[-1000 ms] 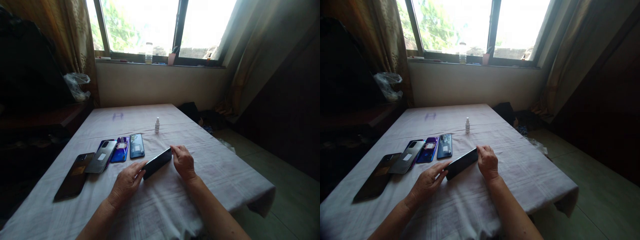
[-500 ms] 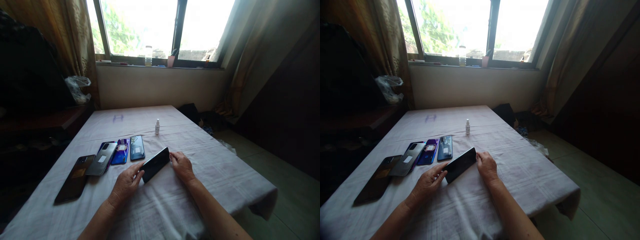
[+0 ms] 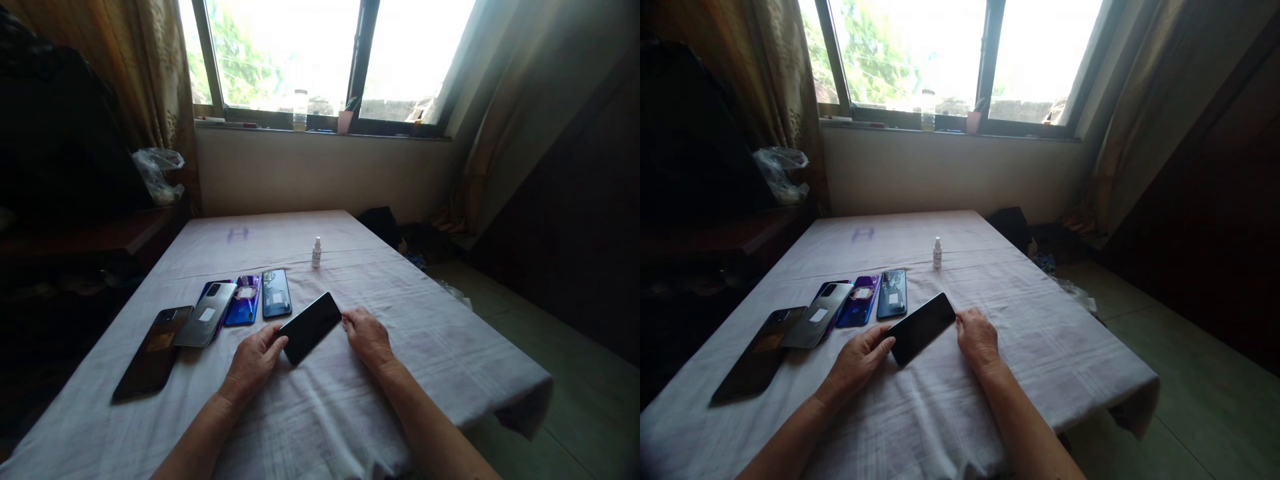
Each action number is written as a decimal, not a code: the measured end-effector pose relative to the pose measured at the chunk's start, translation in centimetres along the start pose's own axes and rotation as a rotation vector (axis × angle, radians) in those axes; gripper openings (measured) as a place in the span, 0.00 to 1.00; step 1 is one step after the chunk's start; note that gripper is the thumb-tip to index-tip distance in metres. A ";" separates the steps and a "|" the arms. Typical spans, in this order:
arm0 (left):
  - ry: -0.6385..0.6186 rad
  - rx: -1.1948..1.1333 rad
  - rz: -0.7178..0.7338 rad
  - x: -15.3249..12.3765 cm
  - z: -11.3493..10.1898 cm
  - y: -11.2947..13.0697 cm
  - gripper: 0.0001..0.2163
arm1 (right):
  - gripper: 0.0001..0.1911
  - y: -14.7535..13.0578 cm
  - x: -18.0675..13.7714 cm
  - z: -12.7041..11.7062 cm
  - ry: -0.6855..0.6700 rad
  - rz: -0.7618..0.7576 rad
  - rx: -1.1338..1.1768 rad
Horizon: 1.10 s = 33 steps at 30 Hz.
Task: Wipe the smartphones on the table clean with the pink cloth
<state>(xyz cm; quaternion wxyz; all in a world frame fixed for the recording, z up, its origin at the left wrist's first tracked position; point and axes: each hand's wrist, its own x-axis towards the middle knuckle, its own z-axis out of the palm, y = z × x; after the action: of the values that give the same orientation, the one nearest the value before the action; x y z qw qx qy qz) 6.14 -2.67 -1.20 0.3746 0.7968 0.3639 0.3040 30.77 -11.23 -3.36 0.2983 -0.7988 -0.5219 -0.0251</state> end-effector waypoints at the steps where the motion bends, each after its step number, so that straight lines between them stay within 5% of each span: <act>1: 0.013 -0.014 -0.007 0.0 0.0 0.2 0.14 | 0.11 -0.1 0.0 -0.2 0.022 -0.010 0.006; 10: 0.166 -0.018 0.029 -0.2 0.2 1.0 0.13 | 0.14 -3.7 1.3 -0.3 0.236 -0.291 0.137; 20: 0.254 0.025 0.176 -0.9 0.6 2.0 0.10 | 0.16 -6.6 -0.5 -0.9 0.183 -0.525 0.175; 26: 0.315 0.053 0.230 -1.1 0.5 2.5 0.10 | 0.15 -6.2 -0.4 -1.9 0.238 -0.450 0.117; 33: 0.395 0.143 0.286 -1.3 0.1 2.8 0.12 | 0.17 -6.9 -1.5 -2.1 0.269 -0.551 0.170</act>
<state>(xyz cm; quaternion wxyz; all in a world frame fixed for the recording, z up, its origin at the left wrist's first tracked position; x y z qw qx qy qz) 6.45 -5.05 0.77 0.1920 0.7898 0.3341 0.4772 24.86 -11.59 0.97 0.4121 -0.5893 -0.6746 -0.1666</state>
